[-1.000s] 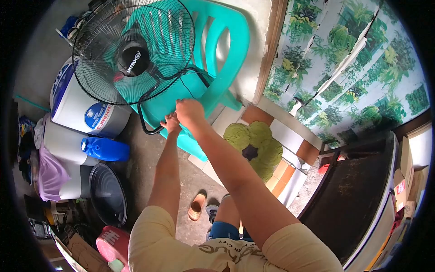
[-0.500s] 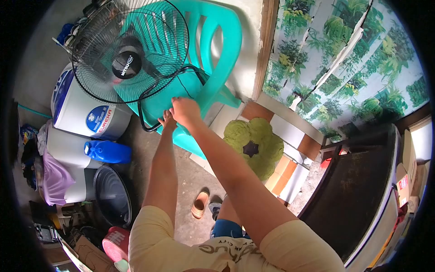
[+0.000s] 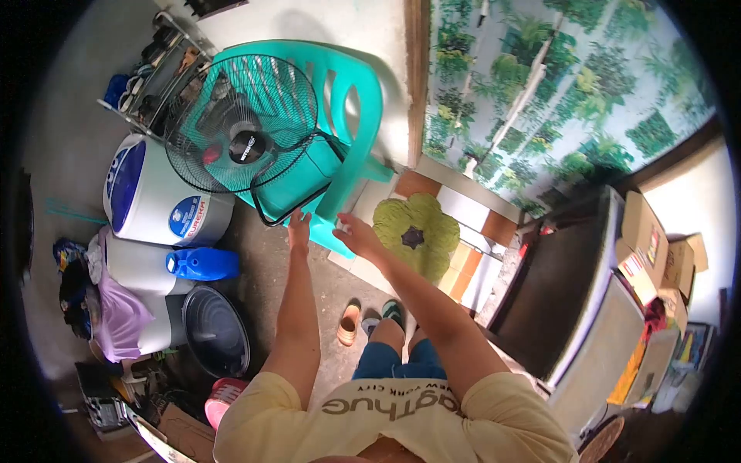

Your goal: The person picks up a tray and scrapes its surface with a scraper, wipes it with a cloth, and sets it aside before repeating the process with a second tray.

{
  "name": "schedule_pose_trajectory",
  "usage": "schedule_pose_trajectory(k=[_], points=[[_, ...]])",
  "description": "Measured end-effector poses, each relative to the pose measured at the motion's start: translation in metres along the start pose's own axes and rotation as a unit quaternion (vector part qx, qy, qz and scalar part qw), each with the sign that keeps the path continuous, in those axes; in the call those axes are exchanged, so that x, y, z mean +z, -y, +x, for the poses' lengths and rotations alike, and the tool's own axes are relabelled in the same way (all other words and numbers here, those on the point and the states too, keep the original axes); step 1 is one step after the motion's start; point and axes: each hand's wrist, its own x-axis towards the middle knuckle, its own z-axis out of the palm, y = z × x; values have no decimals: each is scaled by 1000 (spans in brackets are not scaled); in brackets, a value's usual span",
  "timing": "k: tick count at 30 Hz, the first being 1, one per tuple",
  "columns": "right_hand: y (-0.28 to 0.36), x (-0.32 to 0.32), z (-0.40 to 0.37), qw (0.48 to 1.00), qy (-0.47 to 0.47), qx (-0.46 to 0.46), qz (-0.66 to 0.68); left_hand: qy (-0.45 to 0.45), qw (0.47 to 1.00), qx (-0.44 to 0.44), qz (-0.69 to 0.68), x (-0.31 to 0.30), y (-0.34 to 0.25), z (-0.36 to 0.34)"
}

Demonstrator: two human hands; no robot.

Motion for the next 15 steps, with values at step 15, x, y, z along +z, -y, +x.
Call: schedule_pose_trajectory(k=[15], points=[[53, -83, -299, 992, -122, 41, 0, 364, 921, -127, -60, 29, -134, -273]])
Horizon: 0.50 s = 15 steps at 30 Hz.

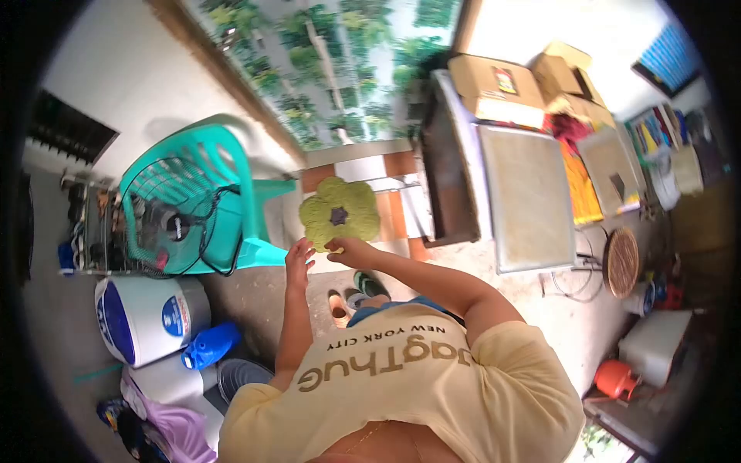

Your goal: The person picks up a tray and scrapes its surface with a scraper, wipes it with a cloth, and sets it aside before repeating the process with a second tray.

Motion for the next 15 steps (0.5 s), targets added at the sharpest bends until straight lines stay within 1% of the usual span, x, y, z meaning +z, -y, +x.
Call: schedule_pose_trajectory(k=[3, 4, 5, 6, 7, 9, 11, 12, 13, 15], points=[[-19, -35, -42, 999, -34, 7, -21, 76, 997, -8, 18, 65, 0, -30], [-23, -51, -55, 997, -64, 29, 10, 95, 995, 3, 28, 88, 2, -37], [-29, -77, -90, 994, -87, 54, 38, 119, 992, 40, 28, 132, 7, -61], [-36, -91, -107, 993, -116, 13, 31, 145, 986, 79, 31, 164, -5, -73], [-33, -110, -128, 992, -122, -22, 13, 154, 983, 98, 32, 189, -9, -85], [-29, -143, -169, 990, -134, 22, 34, 161, 978, 131, 10, 243, -17, -118], [14, -183, -222, 986, -124, 97, 46, 163, 974, 156, -26, 293, -19, -151], [-25, -190, -228, 987, -154, 25, 42, 191, 966, 169, -39, 312, -16, -158], [-33, -204, -243, 983, -179, 6, 46, 206, 964, 164, -39, 332, -14, -169], [-45, -227, -272, 973, -214, 8, 89, 235, 959, 154, -38, 368, -14, -189]])
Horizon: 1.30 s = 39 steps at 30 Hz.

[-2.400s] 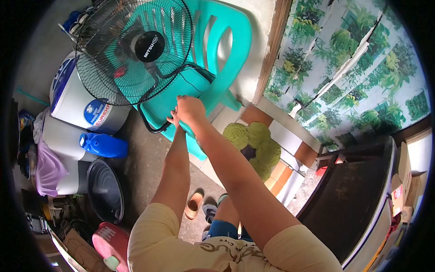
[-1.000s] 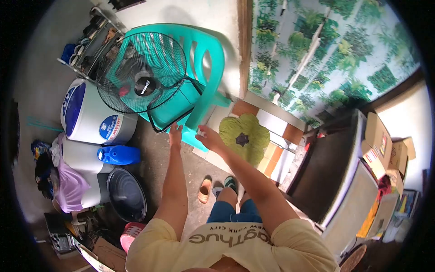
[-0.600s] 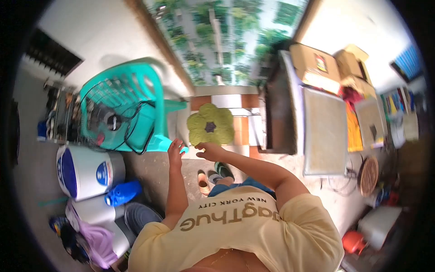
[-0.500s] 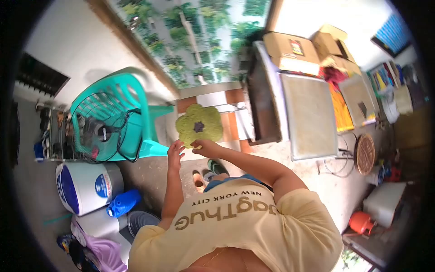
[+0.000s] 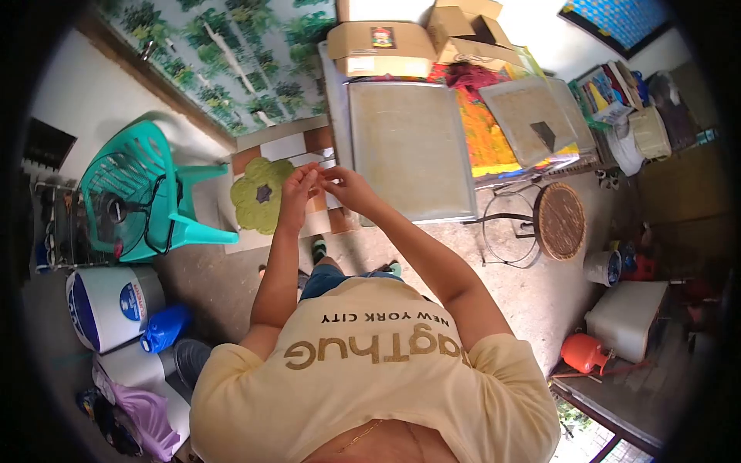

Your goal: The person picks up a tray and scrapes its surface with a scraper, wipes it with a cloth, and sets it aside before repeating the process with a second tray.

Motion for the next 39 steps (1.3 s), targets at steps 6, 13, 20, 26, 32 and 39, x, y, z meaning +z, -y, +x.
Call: schedule_pose_trajectory(k=[6, 13, 20, 26, 32, 39], points=[[-12, -78, -30, 997, -75, -24, -24, 66, 997, -16, 26, 72, 8, 13], [-36, -149, -60, 989, -147, 30, -3, 127, 987, -43, 86, 126, 21, 37], [-50, -259, -74, 979, -190, 55, -47, 112, 986, -86, 91, 185, 48, 48], [-73, -404, -79, 980, -179, 62, -60, 59, 993, -62, 79, 274, 82, 66], [-103, -536, -82, 980, -164, 92, -72, 16, 994, -79, 72, 366, 107, 45], [-191, -644, -36, 891, -173, 96, -410, -26, 995, -79, 51, 394, 134, 19]])
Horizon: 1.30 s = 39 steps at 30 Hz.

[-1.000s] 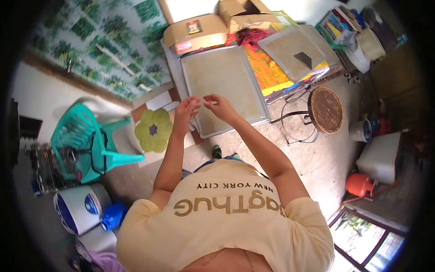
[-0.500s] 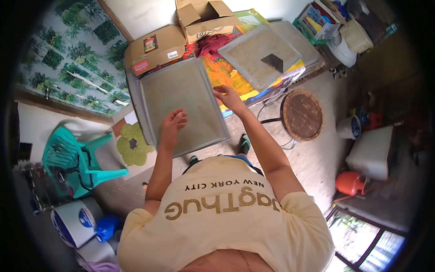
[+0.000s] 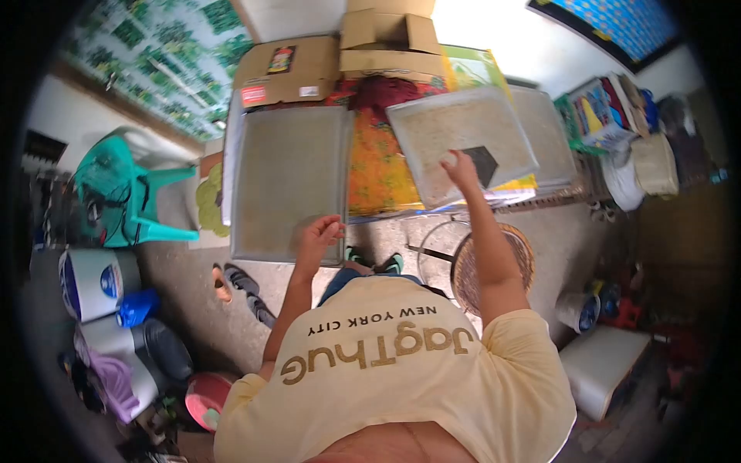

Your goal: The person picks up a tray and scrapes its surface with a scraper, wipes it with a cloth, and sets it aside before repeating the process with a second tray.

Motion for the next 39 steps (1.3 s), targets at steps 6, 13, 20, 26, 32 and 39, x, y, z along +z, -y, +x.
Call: schedule_pose_trajectory(k=[6, 13, 20, 26, 32, 39], points=[[-9, 17, 26, 974, 115, 10, -195, -106, 993, -19, -45, -44, 12, -10], [21, 8, 26, 934, 198, 28, -295, -175, 979, 17, -107, -67, 20, -6], [27, 4, 29, 926, 206, -26, -314, -117, 976, 123, -136, -12, 5, 37], [36, -2, 27, 921, 216, -82, -313, -42, 986, 159, -11, 76, -23, 86], [49, -16, 30, 898, 257, -119, -336, -14, 985, 160, 67, 164, -14, 138], [19, 2, 36, 910, 222, -209, -282, -188, 933, 204, 231, 238, 55, 179]])
